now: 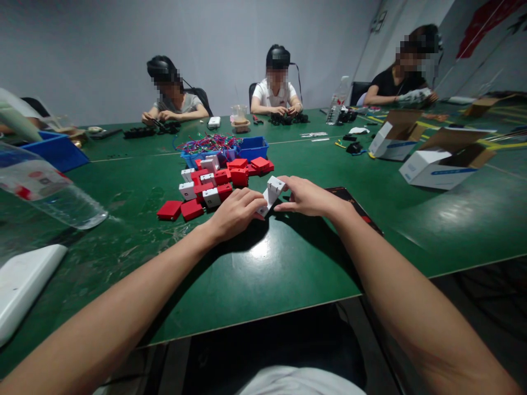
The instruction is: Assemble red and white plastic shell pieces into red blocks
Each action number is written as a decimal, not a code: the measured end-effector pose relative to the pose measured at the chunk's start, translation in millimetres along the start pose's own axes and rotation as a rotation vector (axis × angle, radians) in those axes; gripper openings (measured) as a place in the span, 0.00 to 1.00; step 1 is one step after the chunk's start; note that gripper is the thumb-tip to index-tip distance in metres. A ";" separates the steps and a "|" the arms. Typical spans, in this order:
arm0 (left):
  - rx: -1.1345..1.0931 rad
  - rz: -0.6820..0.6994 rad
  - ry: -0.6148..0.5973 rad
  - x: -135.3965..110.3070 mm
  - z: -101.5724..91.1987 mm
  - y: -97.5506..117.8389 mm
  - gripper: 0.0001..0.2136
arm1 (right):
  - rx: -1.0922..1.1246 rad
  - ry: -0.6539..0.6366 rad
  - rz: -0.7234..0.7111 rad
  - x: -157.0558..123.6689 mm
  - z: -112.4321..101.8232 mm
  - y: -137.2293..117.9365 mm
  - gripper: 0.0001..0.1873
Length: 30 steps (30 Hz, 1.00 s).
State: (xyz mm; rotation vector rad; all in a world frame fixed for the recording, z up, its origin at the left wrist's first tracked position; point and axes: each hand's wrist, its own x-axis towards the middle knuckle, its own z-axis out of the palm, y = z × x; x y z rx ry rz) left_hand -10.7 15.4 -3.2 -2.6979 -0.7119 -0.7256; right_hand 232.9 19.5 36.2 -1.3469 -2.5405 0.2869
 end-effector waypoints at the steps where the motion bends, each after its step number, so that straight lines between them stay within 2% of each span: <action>1: 0.015 0.013 -0.003 0.1 0.1 0.5 0.08 | 0.024 0.028 -0.026 -1.1 0.6 -0.5 0.35; 4: 0.041 0.024 -0.026 0.2 0.3 2.9 0.08 | 0.053 0.107 -0.036 -3.0 1.0 -2.2 0.34; 8: -0.045 -0.026 -0.041 0.1 1.1 6.3 0.09 | 0.062 0.130 -0.023 -2.6 -0.5 -3.0 0.22; 12: -0.187 -0.177 0.011 -1.9 6.0 3.2 0.17 | 0.121 0.077 -0.011 -0.2 4.5 -4.4 0.18; 15: -0.233 -0.308 0.033 -5.9 12.4 -4.4 0.23 | 0.071 0.017 -0.033 2.5 12.7 -8.2 0.13; 19: -0.292 -0.380 0.024 -10.7 18.8 -13.0 0.25 | 0.010 0.012 -0.050 5.0 18.8 -13.6 0.15; 23: -0.340 -0.428 0.023 -10.5 18.3 -12.3 0.28 | 0.006 -0.001 -0.055 4.7 16.7 -15.7 0.14; 27: -0.443 -0.613 0.065 -7.4 13.9 -7.9 0.34 | -0.021 -0.003 -0.039 4.2 14.6 -16.6 0.14; 30: -0.443 -0.694 0.093 -5.3 10.9 -6.3 0.32 | -0.050 0.000 -0.004 4.1 14.0 -17.6 0.12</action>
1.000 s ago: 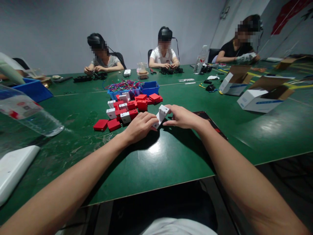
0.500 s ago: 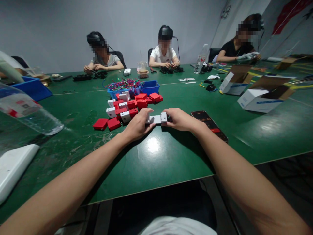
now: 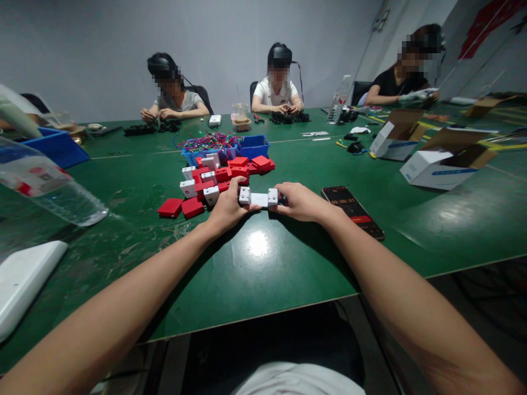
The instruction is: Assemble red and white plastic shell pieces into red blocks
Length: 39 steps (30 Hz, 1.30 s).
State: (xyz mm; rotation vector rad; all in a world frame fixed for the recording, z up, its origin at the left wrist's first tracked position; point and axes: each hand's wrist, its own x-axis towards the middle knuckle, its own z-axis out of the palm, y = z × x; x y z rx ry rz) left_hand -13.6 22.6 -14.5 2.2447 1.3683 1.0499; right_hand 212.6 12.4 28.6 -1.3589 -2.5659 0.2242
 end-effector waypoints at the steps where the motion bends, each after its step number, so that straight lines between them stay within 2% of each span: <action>1: 0.017 -0.005 -0.004 0.2 -0.5 0.7 0.30 | -0.011 0.000 0.017 0.0 -0.2 -0.1 0.11; 6: 0.077 0.037 -0.084 1.4 -1.8 0.8 0.24 | -0.063 -0.010 0.070 0.0 -0.3 1.1 0.10; 13: 0.074 0.056 -0.200 1.2 -5.4 -0.5 0.22 | -0.055 -0.004 0.054 0.0 1.1 3.3 0.10; 23: 0.102 0.082 -0.158 0.7 -3.7 -2.8 0.19 | -0.012 0.010 -0.002 0.2 1.6 5.9 0.11; 32: 0.118 0.247 -0.058 1.4 -0.2 -6.4 0.17 | 0.080 0.000 -0.024 -1.2 0.9 4.2 0.22; 39: 0.069 0.159 -0.117 0.4 0.9 -6.3 0.18 | 0.082 -0.002 -0.016 -1.8 0.6 3.3 0.23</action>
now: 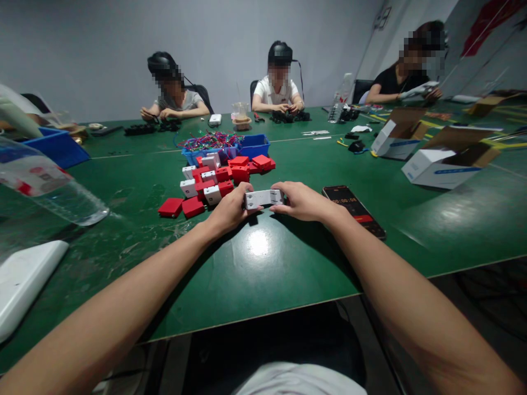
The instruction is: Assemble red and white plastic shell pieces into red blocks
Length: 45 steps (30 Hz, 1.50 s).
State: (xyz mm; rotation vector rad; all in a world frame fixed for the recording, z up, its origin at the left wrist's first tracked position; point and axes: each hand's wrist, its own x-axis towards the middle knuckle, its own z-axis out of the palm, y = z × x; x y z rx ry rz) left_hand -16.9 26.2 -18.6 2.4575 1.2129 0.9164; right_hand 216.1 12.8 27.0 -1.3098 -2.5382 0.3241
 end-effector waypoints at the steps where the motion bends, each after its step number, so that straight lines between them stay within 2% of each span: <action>1: -0.001 -0.006 -0.005 -0.1 0.0 0.8 0.18 | -0.003 -0.001 0.004 -0.1 -0.1 -0.3 0.22; 10: 0.059 -0.042 -0.009 -0.6 -1.7 7.5 0.21 | -0.026 -0.012 0.031 -0.1 -0.1 -0.9 0.20; 18: 0.062 -0.082 0.045 -0.2 -2.5 9.5 0.18 | -0.009 -0.013 0.003 0.3 -0.9 -2.3 0.13; 27: -0.051 0.046 0.149 -1.8 -3.3 9.4 0.21 | -0.057 -0.027 -0.010 -0.2 0.2 -6.5 0.12; 34: 0.017 0.203 0.190 -2.3 0.0 9.6 0.24 | -0.050 -0.032 -0.011 1.4 6.4 -8.6 0.15; 36: 0.051 0.231 0.156 -2.0 0.4 10.3 0.23 | -0.037 -0.043 -0.007 2.2 7.9 -9.3 0.14; 41: 0.139 0.202 -0.028 -0.6 0.6 12.0 0.16 | -0.007 -0.061 0.014 2.6 8.5 -11.9 0.11; 45: 0.111 0.183 -0.044 0.1 0.1 12.6 0.15 | -0.013 -0.056 0.008 1.9 7.9 -12.8 0.10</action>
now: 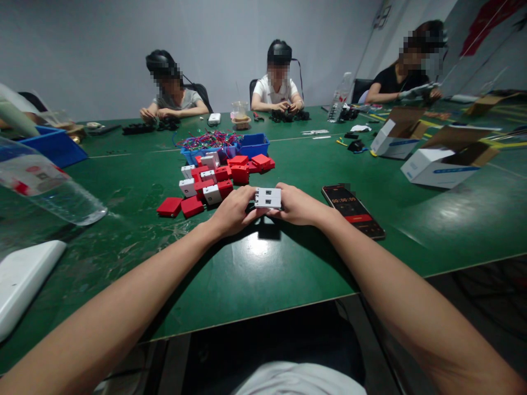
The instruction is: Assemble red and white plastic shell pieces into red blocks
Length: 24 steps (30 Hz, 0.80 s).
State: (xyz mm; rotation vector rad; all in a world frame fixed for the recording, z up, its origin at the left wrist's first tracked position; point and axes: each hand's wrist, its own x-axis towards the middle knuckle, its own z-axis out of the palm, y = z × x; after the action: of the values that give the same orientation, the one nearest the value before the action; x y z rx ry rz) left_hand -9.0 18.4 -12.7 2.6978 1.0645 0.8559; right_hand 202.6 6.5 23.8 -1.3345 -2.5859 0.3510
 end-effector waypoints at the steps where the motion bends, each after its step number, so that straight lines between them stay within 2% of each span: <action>1: -0.013 0.000 -0.001 0.0 -0.2 0.1 0.15 | 0.004 0.001 0.001 -0.3 -0.2 -0.2 0.10; 7: -0.006 -0.017 -0.013 0.1 -0.1 1.9 0.16 | 0.021 0.001 0.007 -1.7 -1.1 -0.3 0.10; 13: 0.028 -0.079 0.022 -0.1 1.0 1.1 0.15 | 0.047 0.036 -0.043 -0.8 1.2 1.5 0.17; 19: 0.031 -0.121 0.016 0.0 0.4 -2.6 0.15 | -0.009 0.028 -0.017 -0.9 -0.5 4.7 0.16; 24: 0.053 -0.133 0.006 0.0 1.5 -3.5 0.14 | 0.051 0.150 0.035 -1.2 -3.3 5.0 0.26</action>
State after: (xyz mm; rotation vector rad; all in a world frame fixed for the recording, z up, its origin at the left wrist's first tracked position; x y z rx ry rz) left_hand -10.3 21.1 -15.0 2.6323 1.2686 0.8247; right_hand 208.1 8.7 25.4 -1.3361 -2.4177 0.3084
